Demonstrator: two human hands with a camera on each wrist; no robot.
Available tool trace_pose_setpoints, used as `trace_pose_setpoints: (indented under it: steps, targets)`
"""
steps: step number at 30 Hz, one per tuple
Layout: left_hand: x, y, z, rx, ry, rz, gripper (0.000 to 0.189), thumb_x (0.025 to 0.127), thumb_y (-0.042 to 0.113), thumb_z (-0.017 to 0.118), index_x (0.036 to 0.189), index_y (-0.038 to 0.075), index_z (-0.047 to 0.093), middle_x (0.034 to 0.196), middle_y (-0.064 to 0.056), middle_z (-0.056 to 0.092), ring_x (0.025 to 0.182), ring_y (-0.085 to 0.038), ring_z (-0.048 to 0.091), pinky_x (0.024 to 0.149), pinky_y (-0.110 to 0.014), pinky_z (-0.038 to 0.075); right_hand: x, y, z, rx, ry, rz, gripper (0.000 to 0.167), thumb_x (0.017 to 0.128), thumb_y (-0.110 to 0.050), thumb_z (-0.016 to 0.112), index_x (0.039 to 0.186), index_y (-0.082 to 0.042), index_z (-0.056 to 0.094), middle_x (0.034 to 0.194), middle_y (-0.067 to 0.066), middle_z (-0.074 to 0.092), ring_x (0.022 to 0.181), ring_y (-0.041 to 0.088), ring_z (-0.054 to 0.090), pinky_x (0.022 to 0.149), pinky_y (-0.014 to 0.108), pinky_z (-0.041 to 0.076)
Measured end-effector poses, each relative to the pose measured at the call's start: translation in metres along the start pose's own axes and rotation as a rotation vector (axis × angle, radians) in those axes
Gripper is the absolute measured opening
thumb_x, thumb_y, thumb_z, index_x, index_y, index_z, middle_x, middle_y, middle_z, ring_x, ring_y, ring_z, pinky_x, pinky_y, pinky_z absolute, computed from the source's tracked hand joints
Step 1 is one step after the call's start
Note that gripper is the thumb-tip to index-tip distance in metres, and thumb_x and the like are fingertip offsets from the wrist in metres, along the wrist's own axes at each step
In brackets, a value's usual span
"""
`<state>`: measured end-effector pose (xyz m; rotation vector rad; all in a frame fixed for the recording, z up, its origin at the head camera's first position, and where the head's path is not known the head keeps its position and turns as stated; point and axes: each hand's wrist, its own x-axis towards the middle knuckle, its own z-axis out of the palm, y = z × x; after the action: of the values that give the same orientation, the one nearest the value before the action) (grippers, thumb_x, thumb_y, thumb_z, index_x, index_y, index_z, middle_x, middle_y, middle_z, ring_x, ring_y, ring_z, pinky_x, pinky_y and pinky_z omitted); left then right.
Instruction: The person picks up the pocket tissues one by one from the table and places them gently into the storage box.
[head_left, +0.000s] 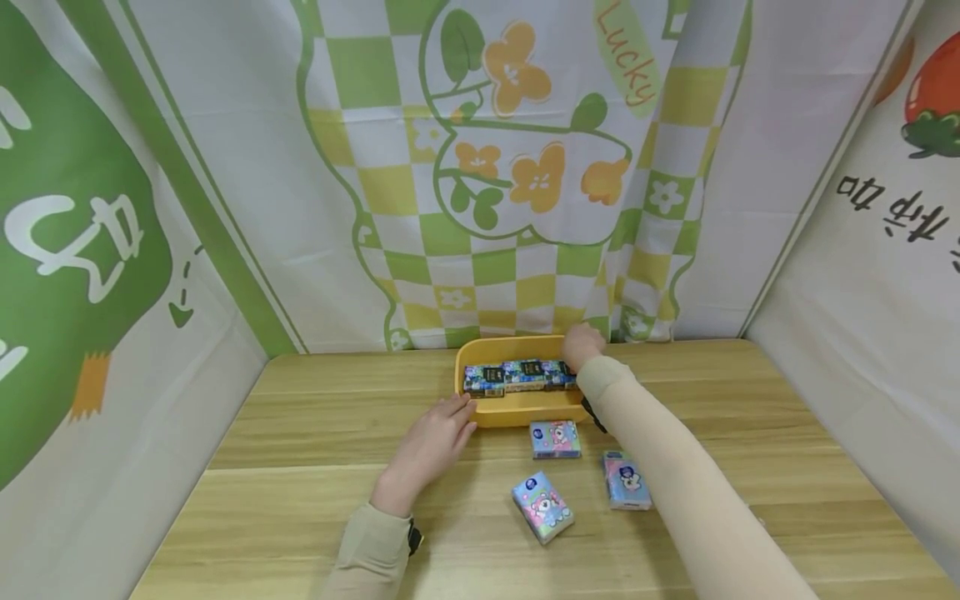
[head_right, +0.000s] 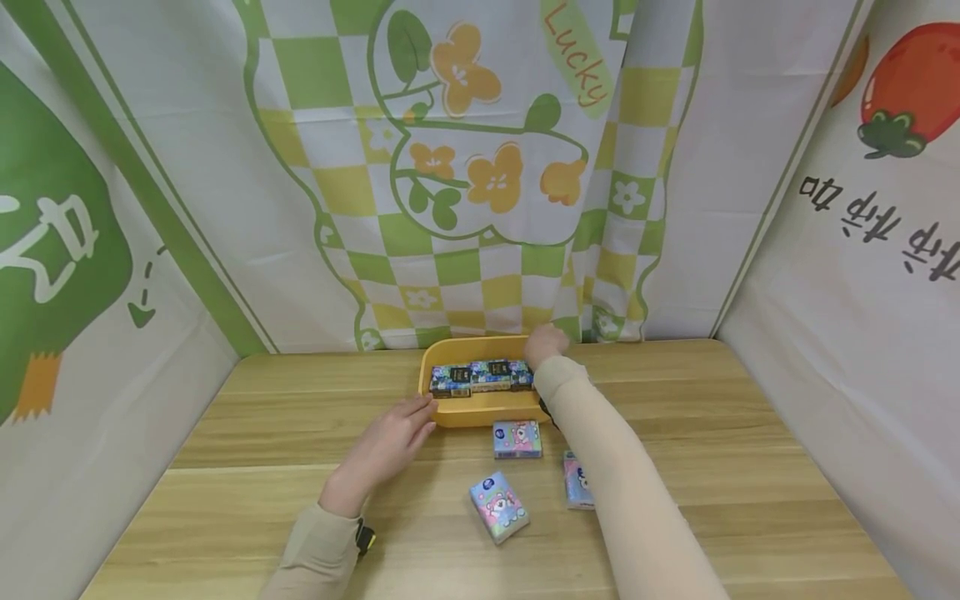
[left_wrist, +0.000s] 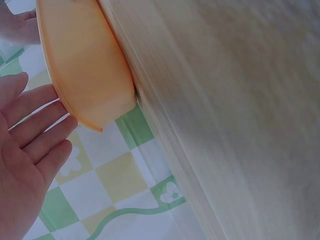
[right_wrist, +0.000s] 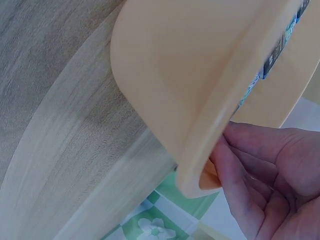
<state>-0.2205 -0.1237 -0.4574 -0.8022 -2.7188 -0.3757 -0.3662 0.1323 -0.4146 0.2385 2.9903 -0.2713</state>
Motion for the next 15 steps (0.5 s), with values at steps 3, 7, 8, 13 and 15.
trace_pose_setpoints:
  steps: [3,7,8,13,15]
  targets:
    - [-0.0009,0.0,0.0004,-0.014,0.0,-0.01,0.038,0.097,0.022,0.054,0.129,0.001,0.058,0.135,-0.016,0.055,0.125,-0.032,0.052,0.11,-0.044,0.039,-0.0003,-0.0001,0.0021,-0.012,-0.008,-0.026,0.032,0.099,-0.014,0.043,0.11,0.004,0.066,0.103,0.02,0.067,0.075,0.026,0.067,0.053,0.03,0.056]
    - [-0.0021,-0.0007,0.0018,-0.019,0.0,-0.018,0.038,0.097,0.022,0.054,0.128,0.002,0.058,0.135,-0.015,0.055,0.125,-0.031,0.052,0.11,-0.045,0.039,-0.0024,-0.0009,0.0034,-0.041,-0.011,-0.051,0.031,0.099,-0.015,0.044,0.11,0.004,0.067,0.103,0.02,0.068,0.072,0.023,0.066,0.046,0.025,0.045]
    - [-0.0023,-0.0008,0.002,-0.018,0.0,-0.017,0.038,0.097,0.022,0.054,0.128,0.002,0.058,0.135,-0.015,0.055,0.125,-0.031,0.052,0.11,-0.045,0.039,-0.0031,-0.0012,0.0032,-0.051,-0.01,-0.056,0.031,0.099,-0.015,0.045,0.11,0.004,0.067,0.103,0.02,0.068,0.072,0.023,0.065,0.046,0.025,0.043]
    - [-0.0015,-0.0015,0.0028,-0.019,0.009,-0.007,0.038,0.097,0.022,0.054,0.128,0.001,0.058,0.135,-0.015,0.055,0.125,-0.031,0.052,0.11,-0.044,0.039,-0.0066,-0.0027,0.0011,-0.068,-0.003,-0.068,0.03,0.098,-0.015,0.046,0.103,0.003,0.069,0.096,0.018,0.07,0.066,0.019,0.063,0.043,0.023,0.038]
    - [-0.0004,-0.0017,0.0029,-0.017,0.008,-0.005,0.038,0.097,0.022,0.054,0.129,0.001,0.058,0.135,-0.016,0.054,0.125,-0.032,0.052,0.11,-0.044,0.039,-0.0071,-0.0023,0.0004,-0.064,-0.001,-0.068,0.03,0.098,-0.015,0.046,0.1,0.003,0.07,0.093,0.017,0.07,0.064,0.019,0.062,0.043,0.023,0.039]
